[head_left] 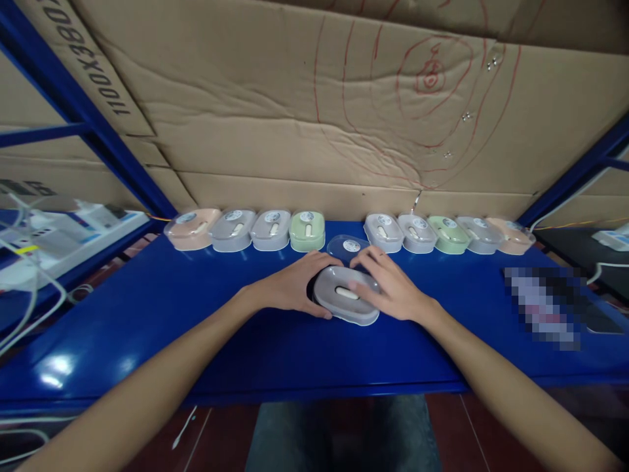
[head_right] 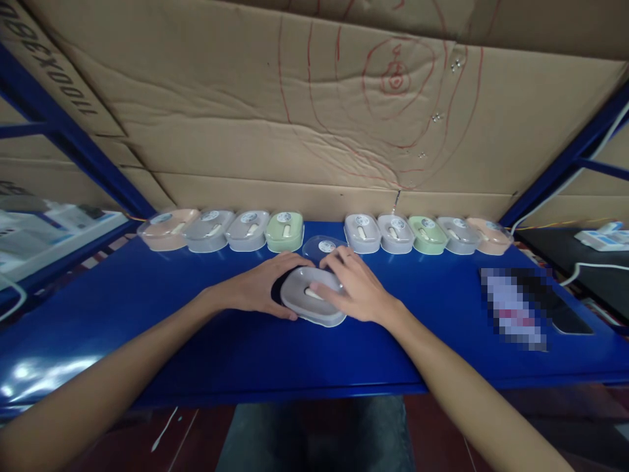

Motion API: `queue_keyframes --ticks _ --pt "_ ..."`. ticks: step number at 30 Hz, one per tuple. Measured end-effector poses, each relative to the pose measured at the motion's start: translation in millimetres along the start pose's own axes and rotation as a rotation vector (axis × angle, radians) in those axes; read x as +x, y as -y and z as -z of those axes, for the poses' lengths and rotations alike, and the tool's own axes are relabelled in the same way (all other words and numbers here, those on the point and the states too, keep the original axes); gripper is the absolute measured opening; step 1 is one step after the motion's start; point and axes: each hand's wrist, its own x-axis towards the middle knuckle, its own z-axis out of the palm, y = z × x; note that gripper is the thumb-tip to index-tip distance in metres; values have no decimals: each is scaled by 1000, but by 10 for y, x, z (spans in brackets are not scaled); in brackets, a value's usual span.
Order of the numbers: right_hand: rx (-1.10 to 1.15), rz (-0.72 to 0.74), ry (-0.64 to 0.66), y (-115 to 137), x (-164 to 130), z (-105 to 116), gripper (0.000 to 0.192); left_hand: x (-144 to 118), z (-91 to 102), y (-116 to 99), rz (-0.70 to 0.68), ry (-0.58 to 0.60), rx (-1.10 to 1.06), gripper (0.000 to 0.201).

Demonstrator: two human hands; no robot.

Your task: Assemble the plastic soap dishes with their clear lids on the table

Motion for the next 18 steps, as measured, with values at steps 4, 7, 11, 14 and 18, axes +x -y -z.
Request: queue_keyframes --ticks 4,7,11,14,18 --pt "-112 -28 -139 -216 14 -26 46 -8 25 14 -17 25 0 94" --pt "-199 -57 -118 -350 16 -68 45 -16 57 9 -28 34 -1 94" --pt "-215 -63 -116 -407 21 -65 34 -37 109 0 -16 60 -2 95" --pt "-189 -93 -105 -402 22 -41 31 -41 137 0 -18 92 -5 96" --pt "-185 -156 -31 -403 15 -35 41 -31 156 9 -15 119 -17 95"
